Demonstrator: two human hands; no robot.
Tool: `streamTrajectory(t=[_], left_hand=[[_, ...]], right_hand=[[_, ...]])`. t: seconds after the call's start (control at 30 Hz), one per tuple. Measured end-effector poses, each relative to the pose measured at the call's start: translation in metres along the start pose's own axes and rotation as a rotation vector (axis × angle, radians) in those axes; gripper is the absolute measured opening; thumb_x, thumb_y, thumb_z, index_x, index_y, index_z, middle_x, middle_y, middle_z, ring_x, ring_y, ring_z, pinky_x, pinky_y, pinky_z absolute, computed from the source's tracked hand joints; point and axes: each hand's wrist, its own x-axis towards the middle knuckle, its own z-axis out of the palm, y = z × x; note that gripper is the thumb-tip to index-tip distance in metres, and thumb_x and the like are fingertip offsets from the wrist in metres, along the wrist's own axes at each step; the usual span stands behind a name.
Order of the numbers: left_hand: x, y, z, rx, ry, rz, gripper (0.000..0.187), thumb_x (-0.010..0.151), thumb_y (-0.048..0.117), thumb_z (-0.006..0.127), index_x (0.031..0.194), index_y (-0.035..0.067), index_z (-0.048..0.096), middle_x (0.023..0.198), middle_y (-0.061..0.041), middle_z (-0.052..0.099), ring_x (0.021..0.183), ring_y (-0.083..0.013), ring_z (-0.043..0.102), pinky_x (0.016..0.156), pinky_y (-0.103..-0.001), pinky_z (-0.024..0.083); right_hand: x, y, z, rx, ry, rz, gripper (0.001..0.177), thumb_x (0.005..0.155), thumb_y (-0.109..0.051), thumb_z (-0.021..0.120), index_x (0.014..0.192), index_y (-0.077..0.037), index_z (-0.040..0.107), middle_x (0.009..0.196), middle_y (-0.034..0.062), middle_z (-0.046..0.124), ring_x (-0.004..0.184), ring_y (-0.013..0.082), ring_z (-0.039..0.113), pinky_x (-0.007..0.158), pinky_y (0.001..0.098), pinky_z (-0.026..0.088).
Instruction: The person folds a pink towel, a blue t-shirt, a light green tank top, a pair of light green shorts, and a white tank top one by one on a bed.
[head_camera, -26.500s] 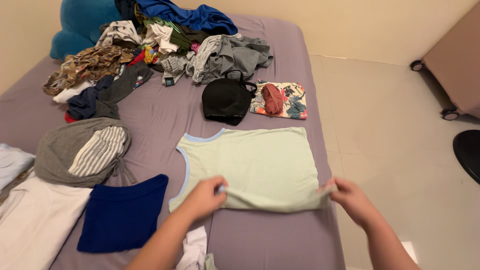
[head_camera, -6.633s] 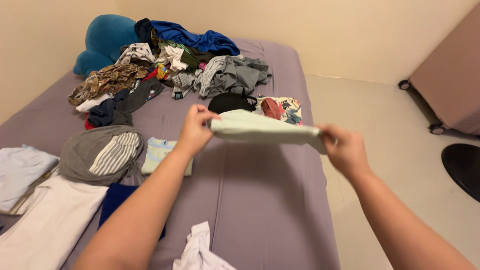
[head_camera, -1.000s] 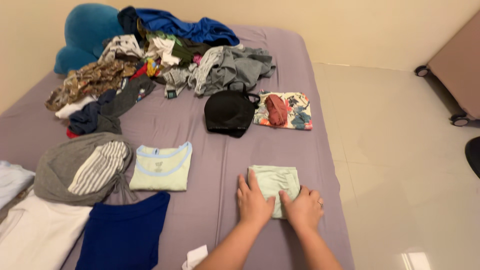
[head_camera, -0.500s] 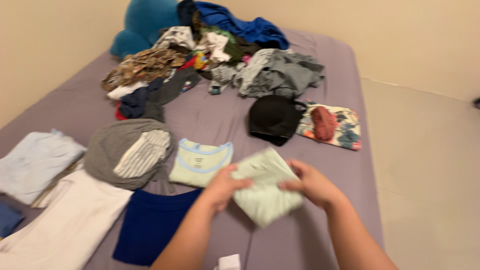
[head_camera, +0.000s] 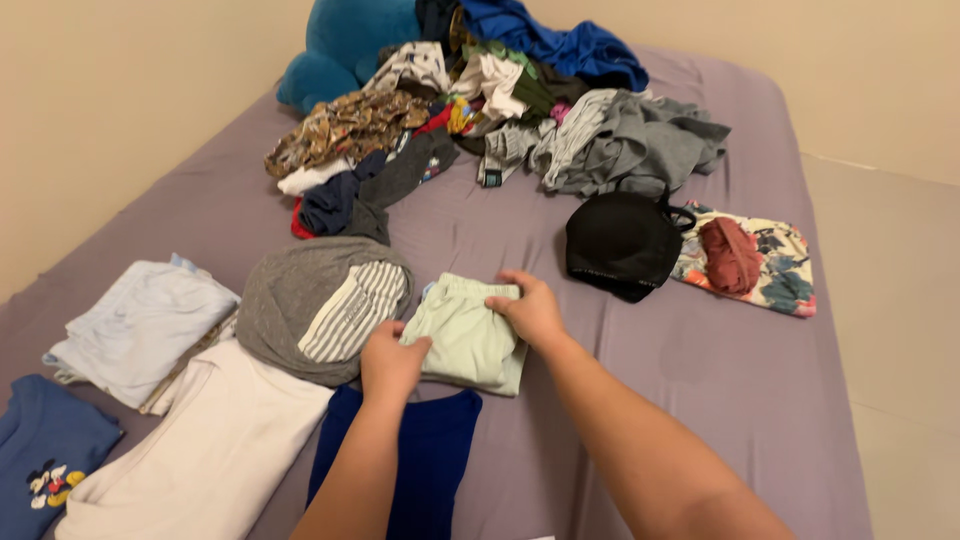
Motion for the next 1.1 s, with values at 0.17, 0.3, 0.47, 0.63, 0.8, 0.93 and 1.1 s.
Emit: streamTrajectory(t=[0.17,0.3,0.47,0.63,0.8,0.93,1.1], left_hand=[[-0.016,0.008,0.021,0.29,0.171,0.511,0.042,0.074,0.02,0.052,0.114,0.007,0.049,0.124,-0.014,0.041,0.117,-0.0303,0.038,0.097,-0.043,0.029],[-0.018,-0.002,0.044,0.481,-0.089,0.463,0.045,0.084,0.03,0.036,0.125,0.012,0.036,0.135,-0.009,0.027,0.125,-0.0287,0.02,0.098,-0.049,0.013],[-0.007,-0.003,0.05,0.559,-0.182,0.394,0.049,0.085,0.033,0.032,0.13,0.016,0.029,0.139,-0.007,0.02,0.127,-0.0277,0.015,0.1,-0.05,0.011],[-0.037,0.014,0.025,0.807,-0.118,0.57,0.048,0.079,0.032,0.041,0.123,0.013,0.037,0.132,-0.016,0.026,0.122,-0.0359,0.022,0.095,-0.052,0.017],[-0.164,0.007,-0.007,0.348,-0.365,0.54,0.031,0.074,0.029,0.058,0.091,0.004,0.051,0.09,-0.02,0.053,0.084,-0.0362,0.051,0.069,-0.044,0.043],[-0.235,-0.007,-0.024,0.388,-0.724,0.192,0.047,0.064,0.031,0.067,0.098,0.004,0.048,0.091,-0.017,0.058,0.087,-0.0319,0.055,0.074,-0.039,0.045],[-0.246,-0.018,-0.012,-0.111,-0.806,0.21,0.026,0.073,0.016,0.057,0.097,0.005,0.059,0.089,-0.011,0.065,0.082,-0.0208,0.06,0.072,-0.03,0.046]], right_hand=[[-0.03,-0.007,0.017,-0.66,0.141,-0.476,0.044,0.077,-0.021,0.058,0.119,-0.018,0.046,0.133,0.0114,0.03,0.119,0.0329,0.031,0.095,0.0486,0.026],[-0.044,0.0,0.03,-0.845,-0.163,-0.367,0.05,0.08,-0.027,0.043,0.129,-0.026,0.032,0.138,0.0082,0.014,0.126,0.0312,0.013,0.096,0.0572,0.009],[-0.043,0.011,0.034,-0.849,-0.175,-0.33,0.051,0.08,-0.031,0.042,0.129,-0.027,0.028,0.14,0.0076,0.011,0.128,0.0299,0.009,0.097,0.0567,0.006],[-0.074,0.01,0.011,-0.752,0.019,-0.435,0.046,0.076,-0.027,0.054,0.12,-0.016,0.044,0.136,0.017,0.021,0.125,0.0379,0.015,0.094,0.0574,0.017],[-0.193,0.036,-0.048,-0.566,0.052,-0.226,0.029,0.067,-0.018,0.061,0.095,-0.008,0.06,0.105,0.0178,0.048,0.099,0.0356,0.044,0.084,0.0402,0.038],[-0.294,0.045,-0.06,-0.366,-0.239,0.051,0.039,0.067,-0.024,0.065,0.099,-0.005,0.055,0.09,0.012,0.055,0.084,0.0268,0.055,0.074,0.0326,0.044],[-0.326,0.053,-0.058,0.081,-0.286,0.35,0.03,0.072,-0.018,0.061,0.098,-0.005,0.059,0.086,0.0063,0.063,0.076,0.0164,0.058,0.069,0.0273,0.047]])
